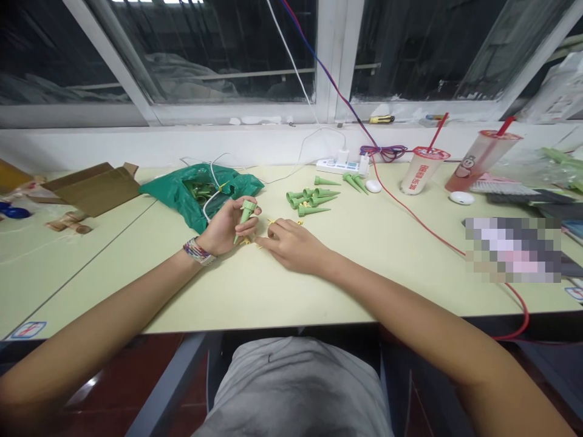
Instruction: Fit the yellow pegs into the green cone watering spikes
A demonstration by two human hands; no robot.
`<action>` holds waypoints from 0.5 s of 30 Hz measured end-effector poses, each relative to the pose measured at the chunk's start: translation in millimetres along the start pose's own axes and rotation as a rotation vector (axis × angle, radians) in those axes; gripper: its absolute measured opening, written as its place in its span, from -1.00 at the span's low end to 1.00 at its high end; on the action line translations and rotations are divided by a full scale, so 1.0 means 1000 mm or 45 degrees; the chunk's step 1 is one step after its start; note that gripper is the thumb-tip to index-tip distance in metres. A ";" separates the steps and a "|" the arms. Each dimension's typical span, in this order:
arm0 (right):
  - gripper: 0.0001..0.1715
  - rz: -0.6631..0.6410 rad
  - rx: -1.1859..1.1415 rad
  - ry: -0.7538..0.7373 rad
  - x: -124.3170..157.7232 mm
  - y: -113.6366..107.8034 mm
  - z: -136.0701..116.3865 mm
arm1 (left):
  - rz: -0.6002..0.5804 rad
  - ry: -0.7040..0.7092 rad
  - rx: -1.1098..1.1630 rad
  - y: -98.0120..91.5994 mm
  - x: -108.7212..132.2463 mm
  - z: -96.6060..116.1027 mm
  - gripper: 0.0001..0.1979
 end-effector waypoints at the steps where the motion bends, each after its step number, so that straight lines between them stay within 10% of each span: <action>1: -0.65 -0.014 -0.003 -0.008 0.000 0.001 0.000 | 0.009 0.004 -0.001 0.000 0.000 0.000 -0.89; 15: -0.81 -0.042 -0.161 0.088 0.002 -0.001 0.009 | 0.109 0.043 -0.087 0.000 -0.003 0.003 -0.75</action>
Point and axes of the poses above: each hand's wrist, its own x-axis away from the middle knuckle, its own y-axis out of the palm, z = x × y, the point moved 4 cm from there along -x, towards the middle knuckle, and after that the axes turned 6 degrees about y, right-handed, at the moved point
